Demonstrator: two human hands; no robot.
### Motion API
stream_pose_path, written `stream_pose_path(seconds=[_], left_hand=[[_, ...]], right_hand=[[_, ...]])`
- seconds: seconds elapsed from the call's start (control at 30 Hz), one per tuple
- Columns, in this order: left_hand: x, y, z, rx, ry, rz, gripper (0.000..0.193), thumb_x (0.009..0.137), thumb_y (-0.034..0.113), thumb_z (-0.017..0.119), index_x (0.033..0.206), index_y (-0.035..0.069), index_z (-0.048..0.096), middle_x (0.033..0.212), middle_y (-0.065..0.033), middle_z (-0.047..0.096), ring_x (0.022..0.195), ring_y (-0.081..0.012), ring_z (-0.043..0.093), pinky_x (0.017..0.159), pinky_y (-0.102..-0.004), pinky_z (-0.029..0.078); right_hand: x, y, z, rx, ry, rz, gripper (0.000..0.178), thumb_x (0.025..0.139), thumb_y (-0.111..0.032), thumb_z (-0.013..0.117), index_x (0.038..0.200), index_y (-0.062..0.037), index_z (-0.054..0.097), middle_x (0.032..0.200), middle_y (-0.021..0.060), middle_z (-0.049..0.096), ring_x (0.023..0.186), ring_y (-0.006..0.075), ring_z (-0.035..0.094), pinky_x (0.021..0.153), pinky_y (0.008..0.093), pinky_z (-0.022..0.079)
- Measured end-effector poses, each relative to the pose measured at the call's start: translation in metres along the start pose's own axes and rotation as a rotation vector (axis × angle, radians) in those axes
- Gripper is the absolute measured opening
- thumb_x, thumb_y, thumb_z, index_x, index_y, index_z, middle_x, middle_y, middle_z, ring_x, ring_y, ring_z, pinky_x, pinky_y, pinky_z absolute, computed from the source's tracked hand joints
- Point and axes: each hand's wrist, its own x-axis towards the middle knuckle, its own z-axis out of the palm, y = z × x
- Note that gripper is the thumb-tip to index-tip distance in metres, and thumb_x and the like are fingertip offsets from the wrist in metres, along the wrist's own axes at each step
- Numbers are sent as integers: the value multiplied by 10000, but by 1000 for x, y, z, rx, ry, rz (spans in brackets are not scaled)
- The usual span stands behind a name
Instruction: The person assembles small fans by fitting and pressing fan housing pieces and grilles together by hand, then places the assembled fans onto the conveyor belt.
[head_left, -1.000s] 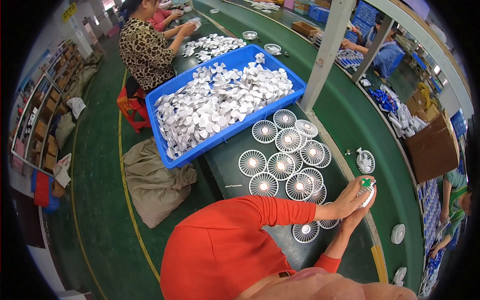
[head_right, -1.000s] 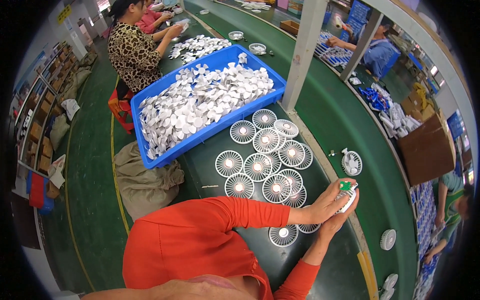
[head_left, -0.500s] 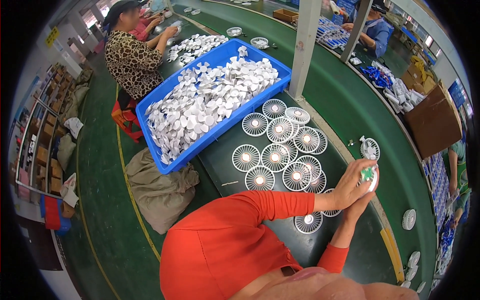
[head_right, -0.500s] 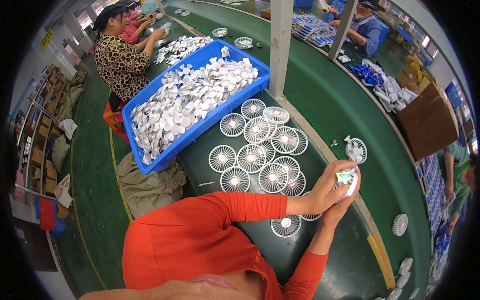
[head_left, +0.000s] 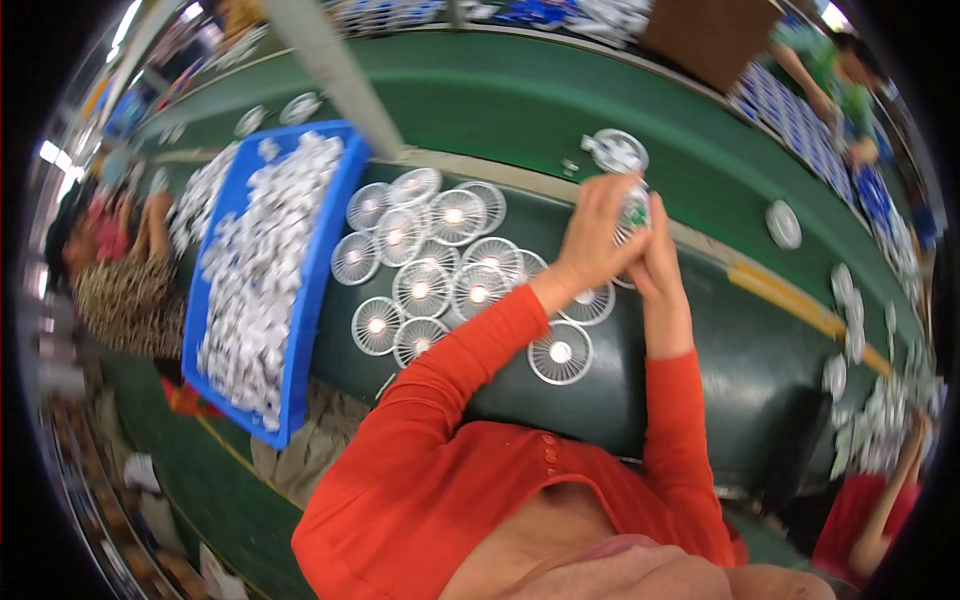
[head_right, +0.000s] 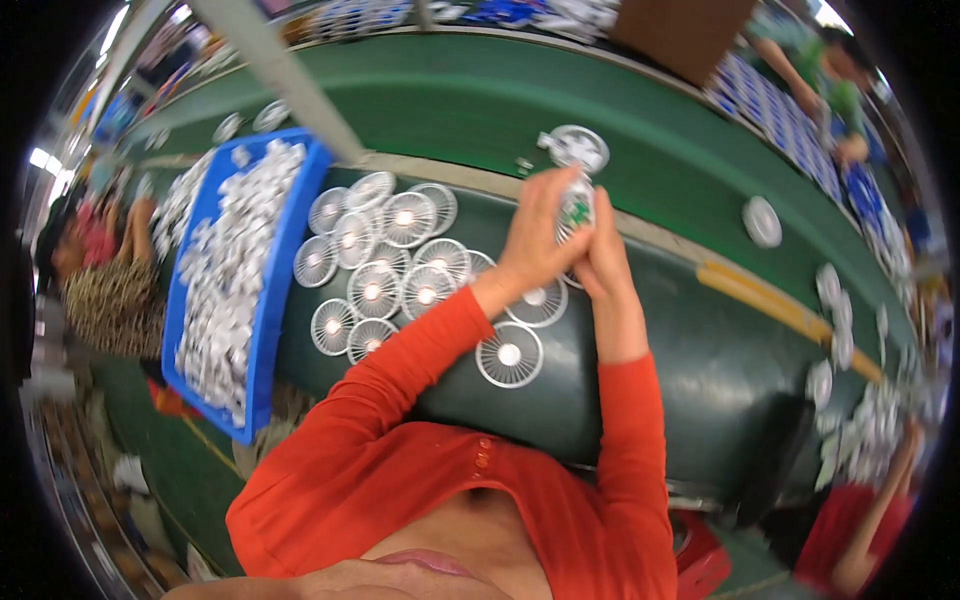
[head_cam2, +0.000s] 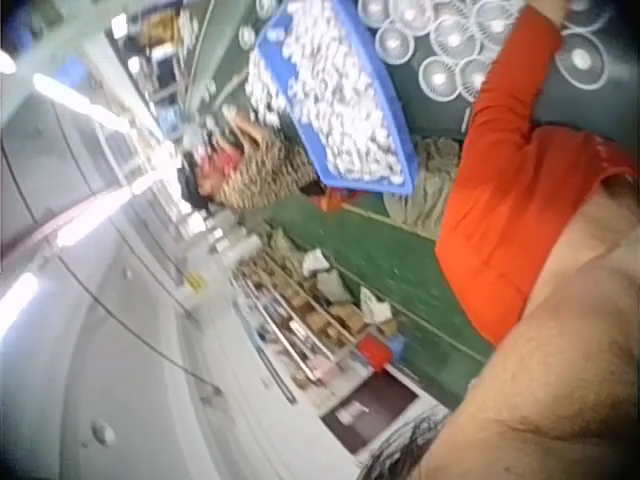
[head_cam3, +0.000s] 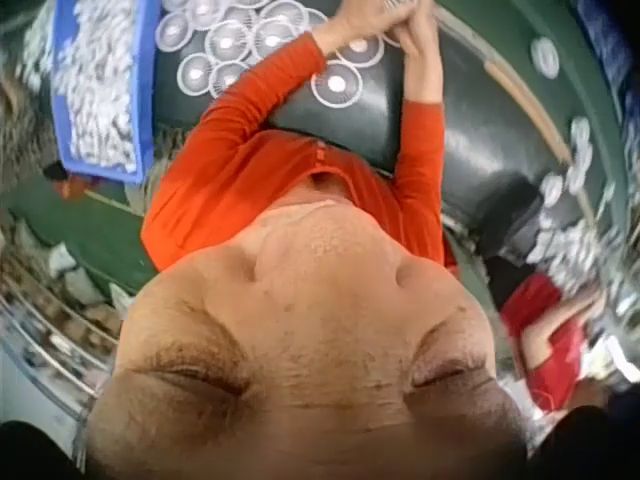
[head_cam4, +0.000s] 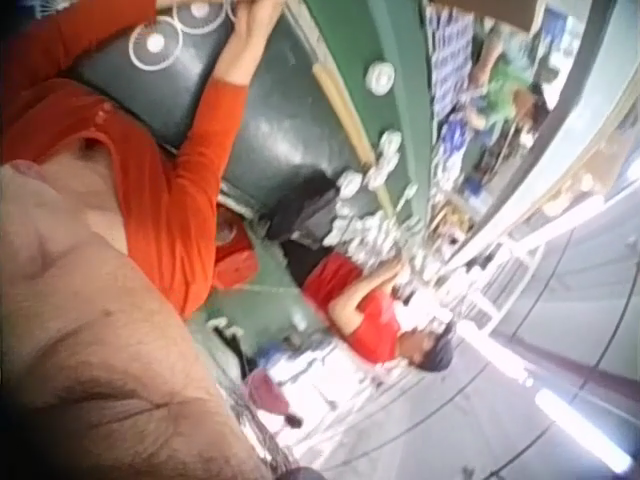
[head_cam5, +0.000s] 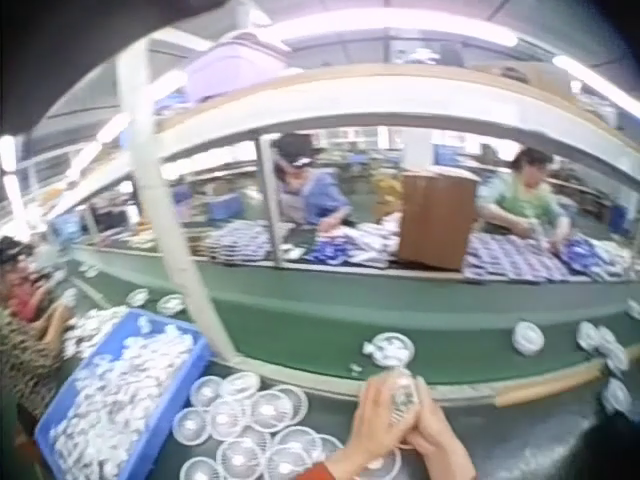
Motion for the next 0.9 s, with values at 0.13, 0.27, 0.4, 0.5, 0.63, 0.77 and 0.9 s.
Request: stream_pose_path(seconds=[0.13, 0.27, 0.4, 0.5, 0.63, 0.77, 0.9], left_hand=[[20, -19, 22, 92, -273, -42, 691, 800, 280, 690, 1365, 29, 381, 1375, -217, 381, 1230, -423, 380, 1057, -473, 328], [48, -53, 31, 258, -300, -97, 503, 801, 170, 680, 1242, -11, 521, 1323, -220, 456, 1214, -406, 416, 1030, -446, 382], [70, -93, 47, 397, -390, -114, 463, 819, 153, 649, 1254, 42, 533, 1312, -198, 486, 1205, -403, 443, 1011, -458, 399], [79, -109, 68, 415, -462, -83, 511, 816, 88, 622, 1313, 114, 507, 1359, -157, 468, 1263, -390, 409, 1014, -461, 407], [84, -106, 98, 535, -755, 169, 442, 871, 78, 532, 1237, 321, 583, 1449, -81, 406, 1385, -369, 284, 1077, -585, 277], [95, -105, 103, 705, -822, 201, 268, 866, 112, 544, 1071, 253, 641, 1393, -74, 478, 1362, -355, 333, 1056, -559, 323], [114, -119, 63, 647, -642, 28, 136, 871, 112, 496, 972, 119, 588, 1075, -140, 639, 1002, -349, 604, 800, -470, 500]], right_hand=[[13, -49, -47, -610, 280, -451, 525, 991, -391, 476, 1371, -34, 417, 1262, 97, 514, 1113, 187, 522, 926, 324, 447], [-2, -78, -118, -1490, 890, -948, 668, 853, -346, 672, 1359, 7, 415, 1317, 339, 428, 1236, 452, 416, 1020, 475, 359], [-32, -75, -79, -1668, 310, -706, 505, 770, -173, 719, 1228, -30, 562, 1250, 178, 561, 1200, 353, 495, 1020, 421, 388], [-45, -60, -43, -1632, -213, -438, 782, 649, -198, 819, 1343, -84, 478, 1371, 189, 472, 1304, 356, 405, 1088, 417, 335], [-53, -38, -26, -1848, -213, -259, 787, 570, -164, 852, 1296, -152, 546, 1380, 188, 448, 1292, 377, 390, 1058, 474, 351], [-48, -33, -30, -1894, -147, -284, 680, 594, -172, 825, 1234, -145, 598, 1351, 183, 471, 1257, 359, 423, 1018, 490, 377], [-37, -40, -52, -1611, -198, -475, 553, 685, -231, 779, 1191, -77, 619, 1252, 202, 559, 1163, 370, 521, 1002, 428, 415]])
